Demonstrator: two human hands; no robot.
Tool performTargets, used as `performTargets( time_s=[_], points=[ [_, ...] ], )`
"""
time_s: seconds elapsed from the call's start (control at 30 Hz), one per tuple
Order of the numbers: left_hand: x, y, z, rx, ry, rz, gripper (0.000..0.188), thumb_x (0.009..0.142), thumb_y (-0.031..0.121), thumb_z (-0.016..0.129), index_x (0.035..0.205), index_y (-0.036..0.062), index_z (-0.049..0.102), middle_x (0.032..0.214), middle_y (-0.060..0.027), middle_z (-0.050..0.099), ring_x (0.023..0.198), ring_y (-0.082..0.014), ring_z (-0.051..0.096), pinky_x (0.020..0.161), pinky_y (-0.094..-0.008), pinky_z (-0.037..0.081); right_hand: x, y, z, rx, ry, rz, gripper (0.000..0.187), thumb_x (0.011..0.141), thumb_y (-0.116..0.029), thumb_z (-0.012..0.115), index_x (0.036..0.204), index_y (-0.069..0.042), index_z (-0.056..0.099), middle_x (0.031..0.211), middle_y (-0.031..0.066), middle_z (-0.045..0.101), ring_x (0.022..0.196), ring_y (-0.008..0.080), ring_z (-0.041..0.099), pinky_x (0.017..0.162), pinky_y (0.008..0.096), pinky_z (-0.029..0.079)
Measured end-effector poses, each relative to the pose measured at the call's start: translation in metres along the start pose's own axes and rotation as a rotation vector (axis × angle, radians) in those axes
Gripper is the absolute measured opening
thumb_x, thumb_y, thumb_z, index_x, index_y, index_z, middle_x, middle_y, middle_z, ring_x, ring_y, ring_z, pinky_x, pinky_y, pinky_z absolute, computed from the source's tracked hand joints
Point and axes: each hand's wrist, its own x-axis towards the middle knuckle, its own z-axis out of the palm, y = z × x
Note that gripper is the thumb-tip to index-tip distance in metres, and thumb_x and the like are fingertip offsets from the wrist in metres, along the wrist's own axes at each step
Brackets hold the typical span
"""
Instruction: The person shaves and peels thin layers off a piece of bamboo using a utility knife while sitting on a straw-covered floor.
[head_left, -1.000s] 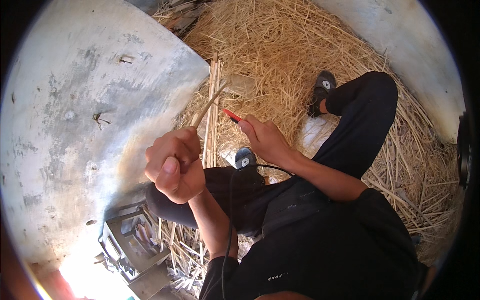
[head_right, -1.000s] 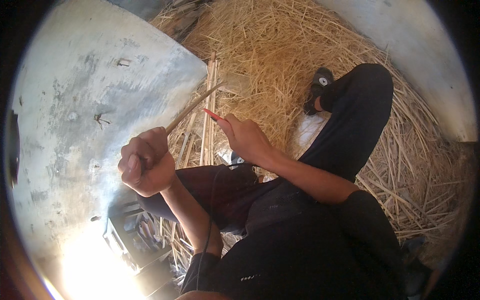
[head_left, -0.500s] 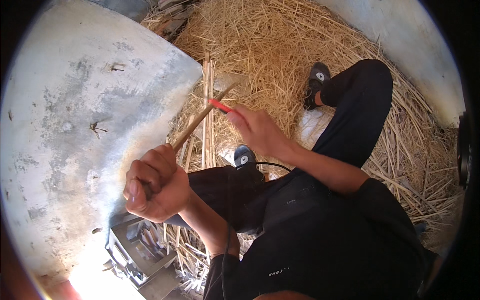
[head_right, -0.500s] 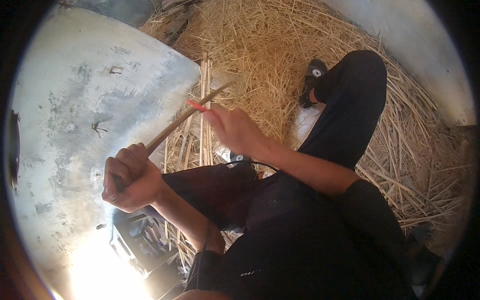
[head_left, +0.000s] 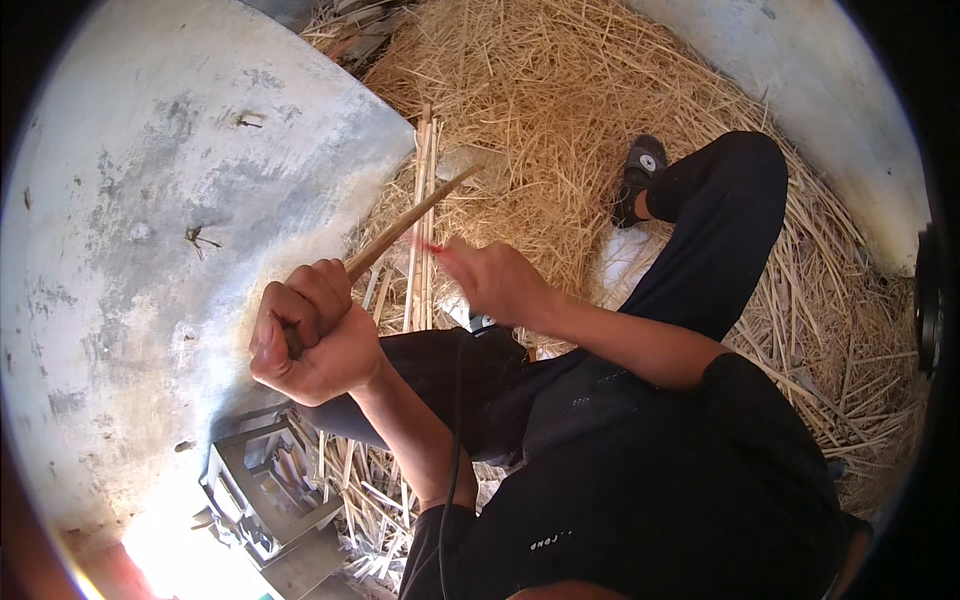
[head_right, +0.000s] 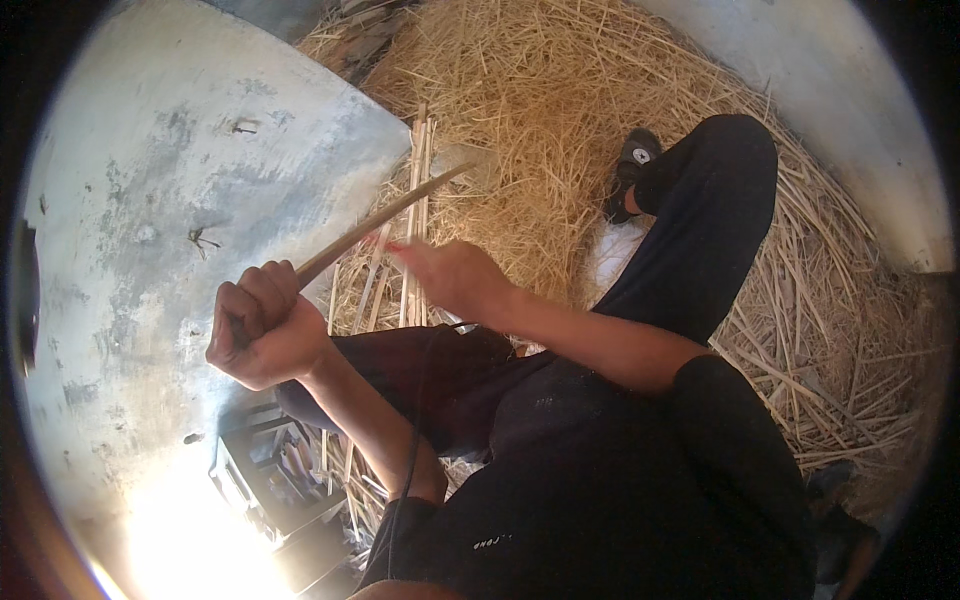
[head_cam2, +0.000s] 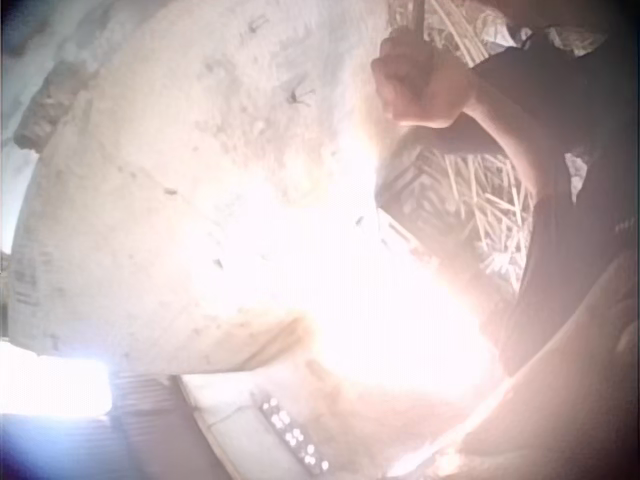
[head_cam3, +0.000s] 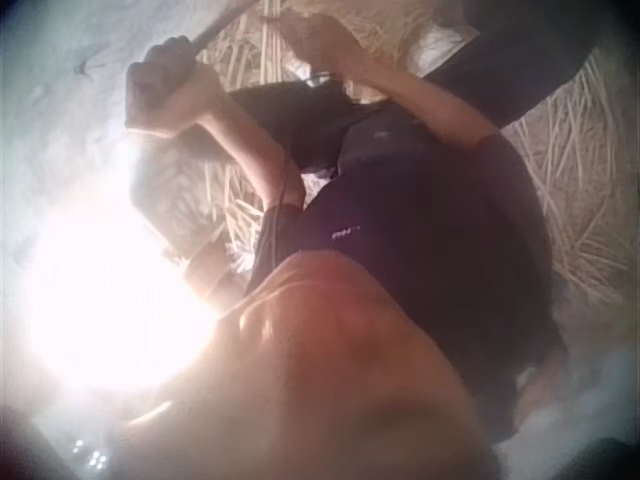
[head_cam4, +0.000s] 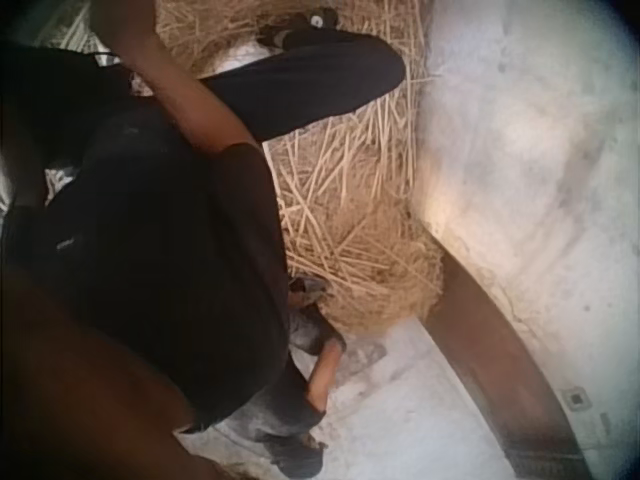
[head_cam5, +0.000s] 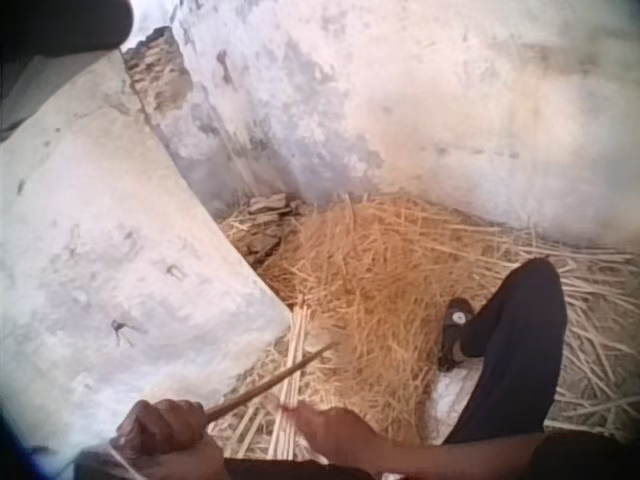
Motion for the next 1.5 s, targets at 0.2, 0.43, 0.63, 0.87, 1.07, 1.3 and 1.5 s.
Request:
performTargets(
  time_s=[0.2,0.43,0.63,0.87,1.07,1.3,1.5],
  points=[
    [-0.002,0.001,-0.002,0.004,-0.010,0.005,0.039,0.077,0.033,0.043,0.052,0.0132,0.020,0.044,0.0004,0.016,0.042,-0.0094,0.010,0.043,-0.0280,0.010,0.011,0.024,-0.010,-0.075,-0.055,0.229,0.028,0.093,-0.024,0.046,0.079,-0.001,0.050,0.048,0.0159,0.049,0.041,0.0314,0.051,0.041,0.0399,0.037],
    [-0.003,-0.007,0.007,-0.008,0.045,0.048,0.039,0.078,0.031,0.042,0.051,0.0137,0.020,0.045,0.0007,0.015,0.042,-0.0094,0.010,0.042,-0.0280,0.011,0.002,0.048,0.009,-0.040,-0.126,0.451,0.034,0.095,-0.028,0.040,0.084,0.002,0.053,0.052,0.0188,0.051,0.048,0.0331,0.054,0.048,0.0432,0.039],
    [-0.005,-0.002,-0.008,-0.053,-0.127,0.061,0.036,0.083,0.023,0.038,0.051,0.0130,0.024,0.046,0.0010,0.019,0.039,-0.0103,0.018,0.041,-0.0283,0.016,0.023,-0.006,-0.021,0.102,-0.050,0.213,0.036,0.095,-0.028,0.039,0.084,0.002,0.055,0.052,0.0195,0.049,0.046,0.0328,0.051,0.049,0.0431,0.039],
    [-0.004,-0.003,0.003,-0.035,-0.057,0.013,0.039,0.081,0.031,0.041,0.052,0.0124,0.022,0.045,-0.0001,0.018,0.043,-0.0101,0.013,0.044,-0.0293,0.013,0.006,0.070,0.001,-0.145,-0.060,0.380,0.040,0.094,-0.034,0.038,0.084,0.001,0.056,0.055,0.0222,0.053,0.056,0.0390,0.057,0.053,0.0474,0.044],
    [-0.005,-0.002,-0.003,0.013,-0.106,0.042,0.039,0.082,0.030,0.040,0.052,0.0123,0.021,0.045,0.0000,0.017,0.043,-0.0102,0.012,0.044,-0.0293,0.013,0.016,0.022,-0.005,0.015,-0.007,0.181,0.033,0.092,-0.027,0.044,0.081,0.001,0.056,0.053,0.0198,0.053,0.049,0.0356,0.056,0.052,0.0463,0.044],
    [-0.002,-0.008,0.001,-0.084,-0.118,0.092,0.037,0.083,0.023,0.039,0.052,0.0119,0.022,0.047,0.0001,0.020,0.040,-0.0106,0.018,0.041,-0.0286,0.015,0.014,0.092,0.007,-0.218,-0.046,0.480,0.039,0.095,-0.028,0.039,0.075,0.002,0.055,0.050,0.0170,0.052,0.045,0.0335,0.053,0.050,0.0450,0.043],
    [-0.003,-0.002,-0.004,-0.034,-0.119,0.065,0.038,0.083,0.026,0.039,0.051,0.0118,0.023,0.047,0.0000,0.018,0.041,-0.0105,0.015,0.042,-0.0287,0.014,0.021,0.025,0.002,-0.094,-0.003,0.080,0.037,0.095,-0.030,0.040,0.084,0.002,0.055,0.049,0.0176,0.052,0.045,0.0332,0.054,0.046,0.0449,0.042]
  ],
)
